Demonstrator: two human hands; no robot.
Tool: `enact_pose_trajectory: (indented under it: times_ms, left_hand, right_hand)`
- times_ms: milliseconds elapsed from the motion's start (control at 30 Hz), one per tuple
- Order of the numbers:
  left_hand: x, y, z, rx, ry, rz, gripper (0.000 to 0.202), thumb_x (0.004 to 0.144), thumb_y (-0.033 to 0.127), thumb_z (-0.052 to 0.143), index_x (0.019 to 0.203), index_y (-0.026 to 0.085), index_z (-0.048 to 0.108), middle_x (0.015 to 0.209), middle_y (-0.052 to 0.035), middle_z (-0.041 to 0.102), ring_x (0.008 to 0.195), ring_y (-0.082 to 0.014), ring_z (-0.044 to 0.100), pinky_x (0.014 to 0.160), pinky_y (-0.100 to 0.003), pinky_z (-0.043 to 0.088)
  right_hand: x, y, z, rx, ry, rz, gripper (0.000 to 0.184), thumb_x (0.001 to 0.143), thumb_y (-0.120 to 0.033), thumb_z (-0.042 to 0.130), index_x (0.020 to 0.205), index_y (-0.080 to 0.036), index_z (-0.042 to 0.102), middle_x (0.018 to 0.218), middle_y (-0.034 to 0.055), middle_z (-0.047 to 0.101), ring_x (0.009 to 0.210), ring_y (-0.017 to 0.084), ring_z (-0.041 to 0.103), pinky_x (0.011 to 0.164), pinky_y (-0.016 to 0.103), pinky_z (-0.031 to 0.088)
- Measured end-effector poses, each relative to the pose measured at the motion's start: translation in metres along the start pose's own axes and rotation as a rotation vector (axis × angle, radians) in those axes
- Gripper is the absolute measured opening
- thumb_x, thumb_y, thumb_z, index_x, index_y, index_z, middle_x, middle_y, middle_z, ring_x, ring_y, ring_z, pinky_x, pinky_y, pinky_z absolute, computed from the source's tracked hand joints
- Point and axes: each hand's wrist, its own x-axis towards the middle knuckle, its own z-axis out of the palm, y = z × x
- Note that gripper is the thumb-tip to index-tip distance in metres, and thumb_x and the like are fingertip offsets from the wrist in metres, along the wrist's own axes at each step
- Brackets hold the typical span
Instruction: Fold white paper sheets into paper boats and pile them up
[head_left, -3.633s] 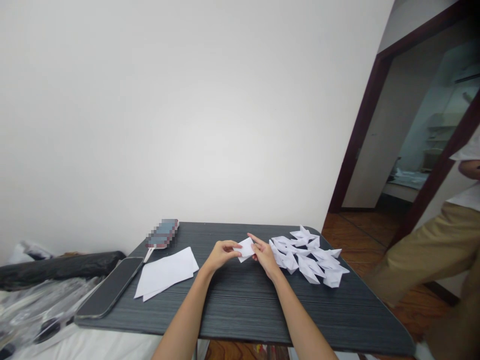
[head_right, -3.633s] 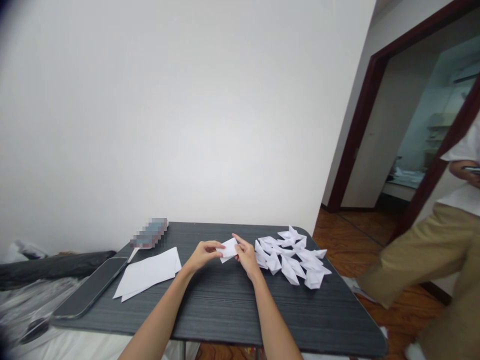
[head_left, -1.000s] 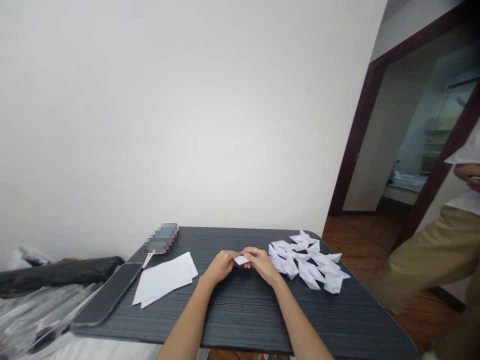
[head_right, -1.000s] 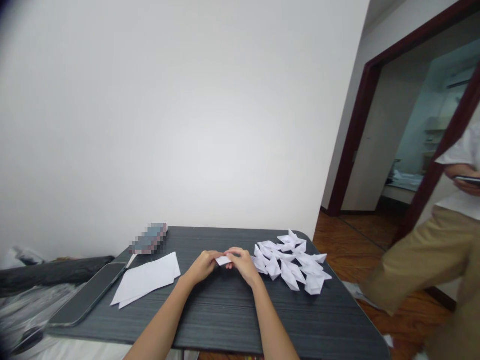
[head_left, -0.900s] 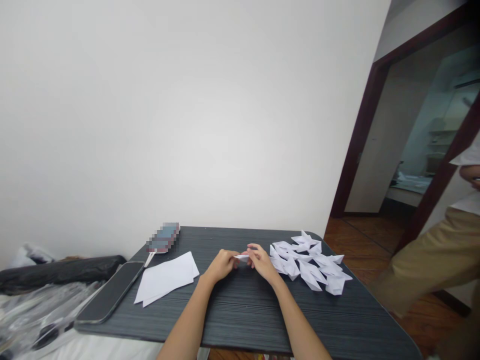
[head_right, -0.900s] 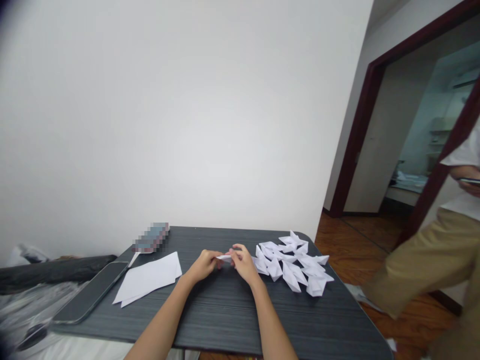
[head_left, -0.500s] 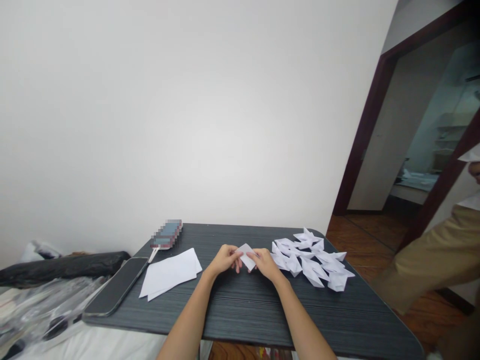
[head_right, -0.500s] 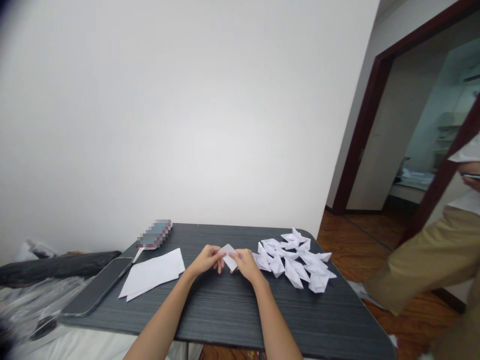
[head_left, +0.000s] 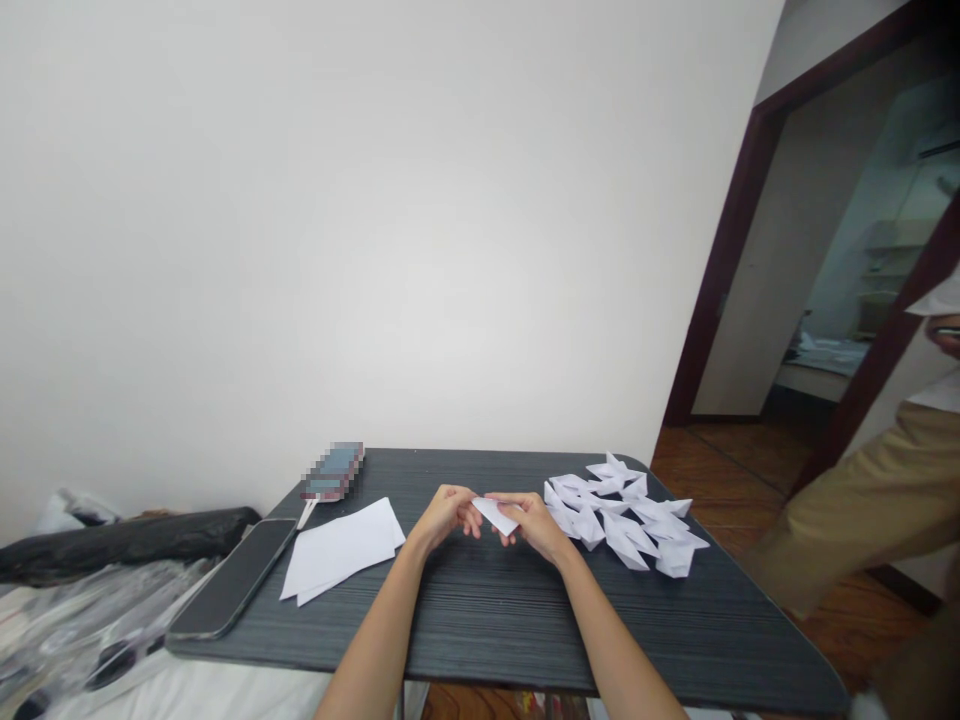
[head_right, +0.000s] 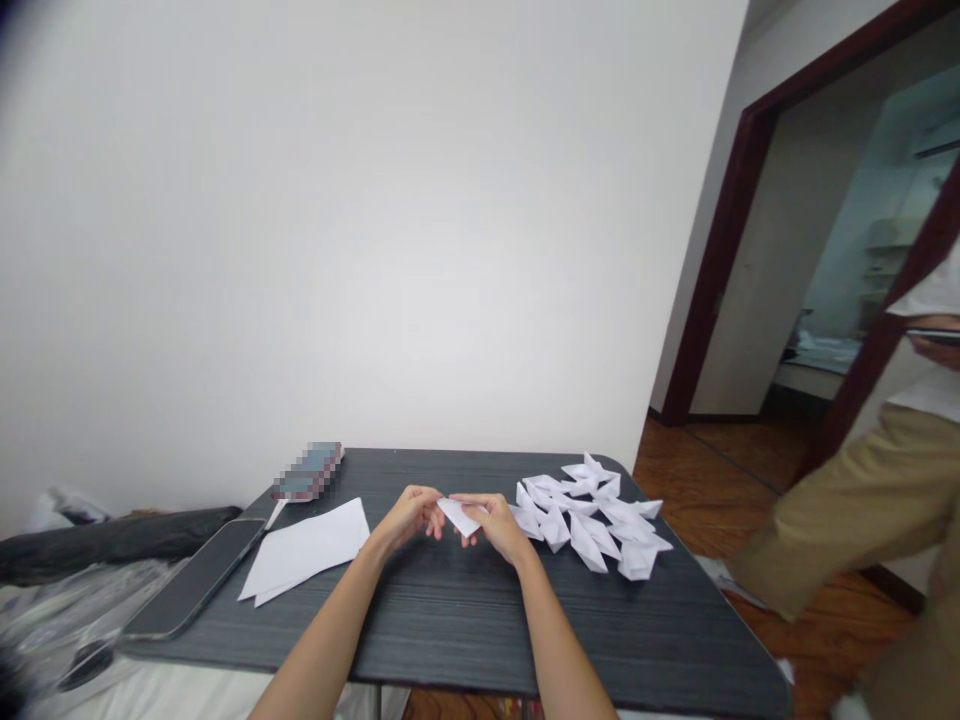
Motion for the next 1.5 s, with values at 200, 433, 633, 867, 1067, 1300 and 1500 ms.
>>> enact_pose_trajectory:
  times_ms: [200, 433, 633, 867, 1067, 1300, 1500]
  left_hand:
    - [-0.002, 0.001, 0.000, 0.009, -0.041, 0.006, 0.022, 0.067, 0.022, 0.048, 0.077, 0.004, 0.057, 0.050, -0.0059, 0.059, 0.037, -0.0134, 0.055, 0.033, -0.017, 0.031]
    - [-0.006, 0.006, 0.006, 0.022, -0.091, -0.051, 0.029, 0.069, 0.032, 0.052, 0.064, 0.003, 0.056, 0.051, -0.0082, 0.059, 0.037, -0.0124, 0.054, 0.033, -0.017, 0.031]
    - [-0.008, 0.008, 0.007, 0.025, -0.141, -0.102, 0.034, 0.070, 0.036, 0.051, 0.059, 0.004, 0.055, 0.048, -0.0082, 0.058, 0.036, -0.0115, 0.053, 0.032, -0.017, 0.030]
    - [-0.009, 0.007, 0.007, 0.084, -0.175, -0.066, 0.039, 0.073, 0.039, 0.047, 0.057, 0.005, 0.054, 0.045, -0.0056, 0.056, 0.031, -0.0088, 0.049, 0.030, -0.017, 0.028]
    - [-0.009, 0.005, 0.005, 0.268, -0.138, 0.046, 0.040, 0.075, 0.042, 0.043, 0.056, 0.008, 0.050, 0.043, -0.0036, 0.055, 0.032, -0.0084, 0.049, 0.031, -0.017, 0.027]
    - [-0.010, 0.002, 0.008, 0.466, -0.079, 0.109, 0.039, 0.077, 0.043, 0.037, 0.057, 0.010, 0.047, 0.045, -0.0023, 0.055, 0.033, -0.0077, 0.049, 0.032, -0.016, 0.026]
    - [-0.009, 0.002, 0.007, 0.649, 0.024, 0.213, 0.033, 0.079, 0.036, 0.035, 0.060, 0.012, 0.049, 0.046, 0.0011, 0.054, 0.032, -0.0054, 0.045, 0.037, -0.016, 0.031]
  right_hand:
    - [0.000, 0.001, 0.001, 0.086, -0.003, 0.010, 0.019, 0.067, -0.025, 0.050, 0.077, -0.013, 0.059, 0.052, 0.0020, 0.060, 0.037, 0.010, 0.052, 0.034, 0.018, 0.030]
    - [-0.002, -0.002, 0.002, 0.075, -0.031, 0.042, 0.014, 0.066, -0.026, 0.050, 0.071, -0.014, 0.054, 0.053, 0.0019, 0.059, 0.039, 0.010, 0.052, 0.036, 0.018, 0.030]
    - [-0.003, -0.004, 0.003, 0.025, -0.029, 0.072, 0.010, 0.064, -0.024, 0.049, 0.066, -0.015, 0.051, 0.052, 0.0005, 0.058, 0.041, 0.011, 0.052, 0.039, 0.019, 0.031]
    - [-0.002, 0.003, 0.001, -0.011, -0.053, 0.040, 0.007, 0.064, -0.021, 0.047, 0.065, -0.016, 0.052, 0.053, -0.0005, 0.057, 0.042, 0.011, 0.051, 0.041, 0.020, 0.034]
    - [0.000, 0.001, 0.000, -0.071, 0.054, -0.043, 0.020, 0.069, -0.027, 0.044, 0.079, -0.016, 0.057, 0.062, 0.0009, 0.058, 0.052, 0.012, 0.053, 0.049, 0.023, 0.040]
    - [0.004, 0.006, -0.006, -0.350, 0.167, -0.114, 0.029, 0.066, -0.039, 0.055, 0.079, -0.014, 0.062, 0.071, 0.0047, 0.061, 0.065, 0.016, 0.054, 0.057, 0.025, 0.041]
    - [0.008, 0.014, -0.009, -0.300, 0.156, -0.067, 0.031, 0.061, -0.039, 0.060, 0.077, -0.012, 0.062, 0.067, 0.0040, 0.063, 0.061, 0.015, 0.055, 0.055, 0.025, 0.041]
